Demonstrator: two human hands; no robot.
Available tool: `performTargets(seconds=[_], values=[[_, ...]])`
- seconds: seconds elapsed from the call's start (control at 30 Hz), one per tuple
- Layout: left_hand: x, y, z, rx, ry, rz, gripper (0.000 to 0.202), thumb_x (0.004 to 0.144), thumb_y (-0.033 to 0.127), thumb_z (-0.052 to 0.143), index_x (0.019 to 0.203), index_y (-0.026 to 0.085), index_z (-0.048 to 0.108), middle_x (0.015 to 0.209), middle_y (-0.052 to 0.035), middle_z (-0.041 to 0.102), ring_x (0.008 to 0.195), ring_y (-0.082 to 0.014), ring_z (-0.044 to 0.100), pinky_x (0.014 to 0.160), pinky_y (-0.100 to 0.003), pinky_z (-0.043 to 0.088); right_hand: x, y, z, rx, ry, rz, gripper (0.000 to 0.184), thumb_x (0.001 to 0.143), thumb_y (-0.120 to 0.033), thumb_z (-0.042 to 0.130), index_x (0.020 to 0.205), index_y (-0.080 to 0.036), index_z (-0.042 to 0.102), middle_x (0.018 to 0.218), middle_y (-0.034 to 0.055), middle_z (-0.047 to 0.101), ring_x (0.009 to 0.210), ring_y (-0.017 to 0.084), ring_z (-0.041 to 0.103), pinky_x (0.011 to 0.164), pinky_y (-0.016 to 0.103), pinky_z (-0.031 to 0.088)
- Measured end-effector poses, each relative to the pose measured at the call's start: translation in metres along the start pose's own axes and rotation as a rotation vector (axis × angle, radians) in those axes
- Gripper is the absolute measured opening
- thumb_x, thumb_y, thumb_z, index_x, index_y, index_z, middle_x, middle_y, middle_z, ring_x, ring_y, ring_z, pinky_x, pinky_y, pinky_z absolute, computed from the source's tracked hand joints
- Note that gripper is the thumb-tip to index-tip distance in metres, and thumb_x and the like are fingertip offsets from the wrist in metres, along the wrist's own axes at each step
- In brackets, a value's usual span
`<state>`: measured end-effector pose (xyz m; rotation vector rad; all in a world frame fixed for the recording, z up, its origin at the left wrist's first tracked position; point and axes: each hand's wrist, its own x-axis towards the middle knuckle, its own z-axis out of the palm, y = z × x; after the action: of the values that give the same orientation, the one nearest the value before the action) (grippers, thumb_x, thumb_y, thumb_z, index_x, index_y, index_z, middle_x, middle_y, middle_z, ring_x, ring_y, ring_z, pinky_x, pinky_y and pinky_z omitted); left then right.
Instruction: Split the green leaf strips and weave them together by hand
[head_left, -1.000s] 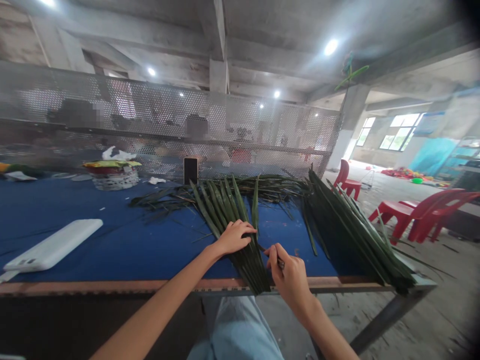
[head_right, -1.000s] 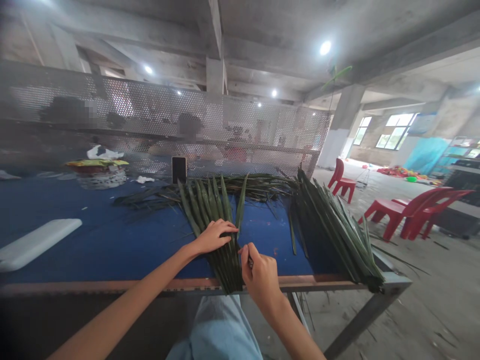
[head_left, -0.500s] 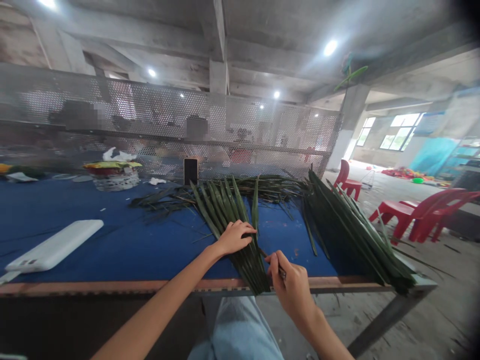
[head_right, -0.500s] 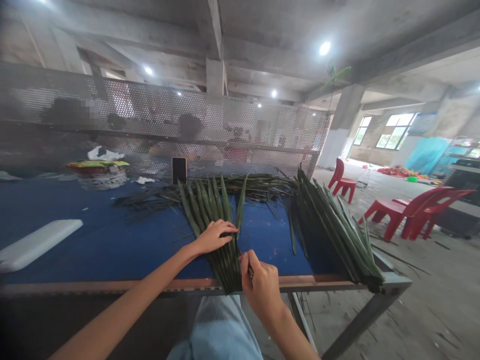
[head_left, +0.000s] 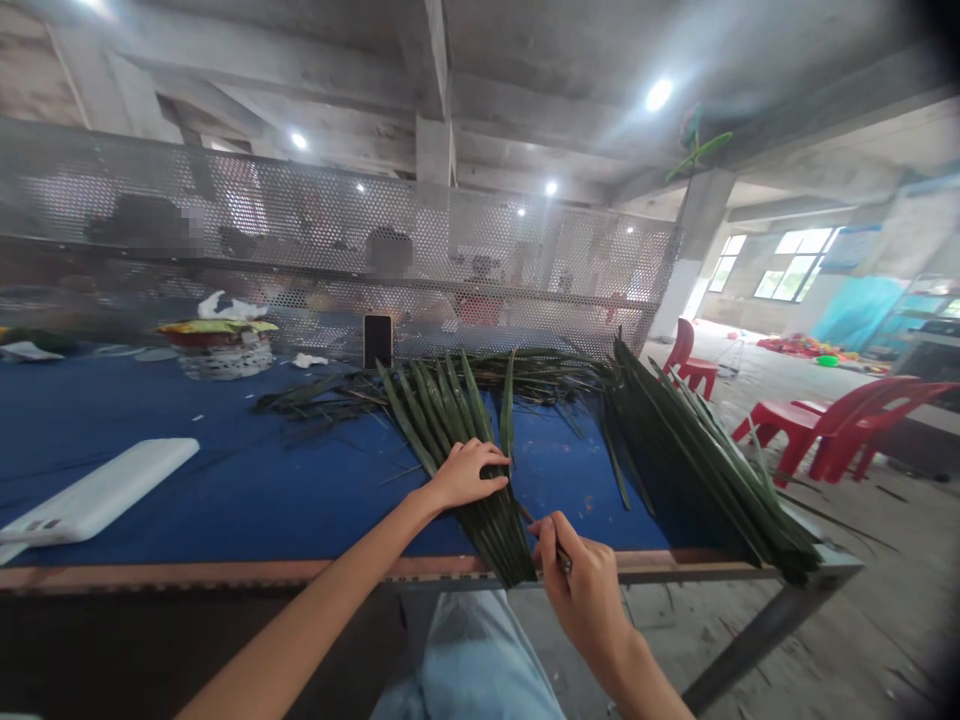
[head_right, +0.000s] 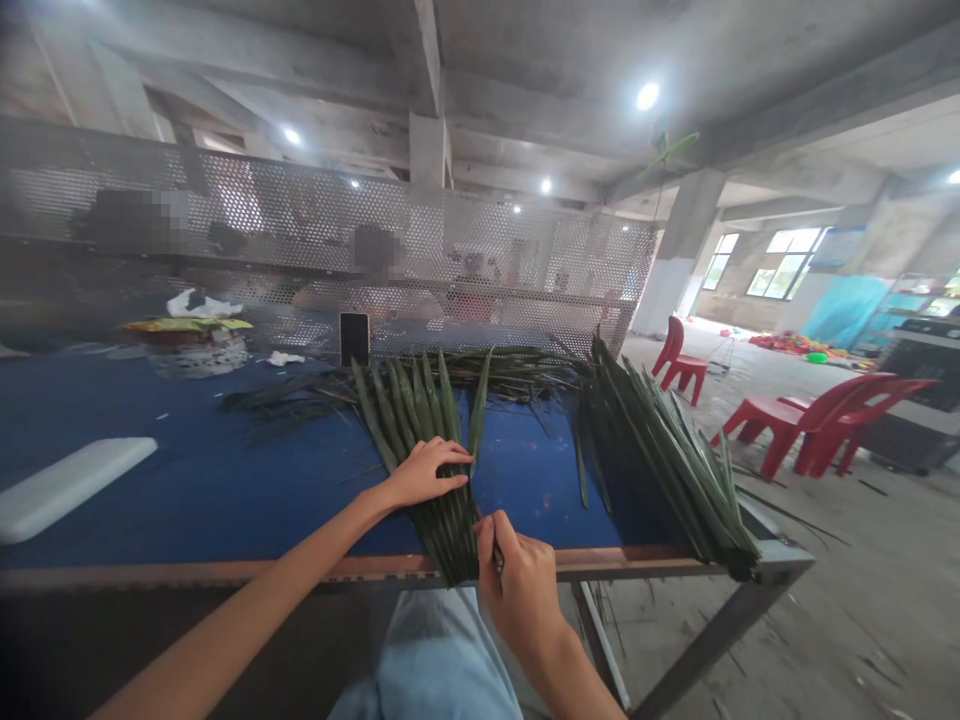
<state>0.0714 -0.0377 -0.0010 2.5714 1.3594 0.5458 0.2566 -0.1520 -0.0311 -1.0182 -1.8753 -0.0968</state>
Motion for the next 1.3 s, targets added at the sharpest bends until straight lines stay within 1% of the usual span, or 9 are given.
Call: performTargets(seconds=[0.1, 0.23, 0.43, 0.6, 0.77, 1.0, 1.1, 1.23, 1.3], values=[[0.0, -0.001, 0.001, 0.009, 0.0, 0.005, 0.032, 0.086, 0.039, 0.055, 0.114, 0.029, 0.065, 0.122, -0.0031, 0.062, 0.115, -0.0251, 0.049, 0.097, -0.042, 0.032, -0.001, -0.002, -0.001, 0.001, 0.002, 0.005, 0.024, 0.096, -0.017, 0.035, 0.082, -0.017, 0.054, 0.061, 0.0005, 0.065, 0.049, 0.009, 0.063, 0.052, 0.016, 0.04], [0.001, -0.003, 0.003, 0.015, 0.001, 0.011, 0.033, 0.085, 0.039, 0.055, 0.115, 0.027, 0.065, 0.121, -0.0032, 0.062, 0.114, -0.0249, 0.049, 0.096, -0.042, 0.032, -0.004, -0.005, -0.001, -0.009, 0.02, -0.005, 0.023, 0.096, -0.016, 0.036, 0.081, -0.017, 0.053, 0.06, -0.0001, 0.065, 0.049, 0.01, 0.063, 0.051, 0.016, 0.04], [0.002, -0.005, 0.005, 0.017, 0.008, 0.014, 0.033, 0.085, 0.039, 0.055, 0.114, 0.028, 0.065, 0.122, -0.003, 0.062, 0.114, -0.0249, 0.049, 0.096, -0.042, 0.031, -0.013, -0.007, -0.002, -0.024, 0.041, -0.032, 0.02, 0.095, -0.016, 0.037, 0.084, -0.017, 0.053, 0.066, 0.0024, 0.069, 0.052, 0.01, 0.065, 0.051, 0.016, 0.041], [0.002, -0.005, 0.005, 0.01, 0.013, 0.018, 0.033, 0.085, 0.04, 0.055, 0.114, 0.028, 0.065, 0.121, -0.003, 0.062, 0.113, -0.0248, 0.049, 0.098, -0.043, 0.03, -0.017, -0.009, -0.005, -0.033, 0.057, -0.042, 0.02, 0.095, -0.015, 0.038, 0.083, -0.017, 0.054, 0.061, 0.0007, 0.066, 0.049, 0.01, 0.063, 0.051, 0.017, 0.042], [0.002, -0.005, 0.004, 0.001, 0.008, 0.017, 0.034, 0.085, 0.04, 0.056, 0.114, 0.028, 0.065, 0.121, -0.0035, 0.062, 0.113, -0.0254, 0.049, 0.098, -0.043, 0.031, -0.021, -0.012, -0.01, -0.011, 0.066, -0.059, 0.02, 0.094, -0.013, 0.039, 0.082, -0.017, 0.054, 0.063, 0.0016, 0.067, 0.051, 0.01, 0.064, 0.053, 0.017, 0.043], [0.002, -0.005, 0.003, -0.002, 0.0, 0.01, 0.033, 0.084, 0.041, 0.055, 0.114, 0.029, 0.065, 0.122, -0.0036, 0.062, 0.113, -0.0254, 0.049, 0.097, -0.042, 0.031, -0.03, -0.017, -0.016, -0.032, 0.115, -0.103, 0.016, 0.093, -0.012, 0.041, 0.09, -0.015, 0.056, 0.06, 0.0016, 0.066, 0.046, 0.011, 0.062, 0.049, 0.018, 0.043], [0.002, -0.004, 0.003, -0.007, 0.002, 0.01, 0.034, 0.085, 0.04, 0.055, 0.114, 0.028, 0.065, 0.122, -0.0036, 0.062, 0.113, -0.0252, 0.048, 0.098, -0.043, 0.03, -0.036, -0.02, -0.019, -0.029, 0.125, -0.121, 0.014, 0.092, -0.01, 0.043, 0.094, -0.014, 0.056, 0.062, 0.0023, 0.067, 0.047, 0.011, 0.062, 0.049, 0.019, 0.044], [0.002, -0.005, 0.004, -0.01, 0.002, 0.009, 0.034, 0.085, 0.039, 0.055, 0.115, 0.028, 0.065, 0.122, -0.0039, 0.061, 0.113, -0.0254, 0.048, 0.098, -0.043, 0.03, -0.043, -0.022, -0.023, -0.008, 0.106, -0.126, 0.016, 0.091, -0.01, 0.042, 0.089, -0.016, 0.057, 0.064, 0.0028, 0.068, 0.048, 0.011, 0.063, 0.049, 0.018, 0.045], [0.002, -0.005, 0.004, -0.009, -0.004, 0.007, 0.034, 0.084, 0.039, 0.055, 0.115, 0.029, 0.065, 0.122, -0.0039, 0.061, 0.113, -0.0257, 0.048, 0.099, -0.043, 0.03, -0.047, -0.022, -0.024, -0.005, 0.131, -0.134, 0.017, 0.09, -0.011, 0.042, 0.087, -0.016, 0.058, 0.062, 0.0024, 0.067, 0.046, 0.01, 0.062, 0.047, 0.018, 0.045]])
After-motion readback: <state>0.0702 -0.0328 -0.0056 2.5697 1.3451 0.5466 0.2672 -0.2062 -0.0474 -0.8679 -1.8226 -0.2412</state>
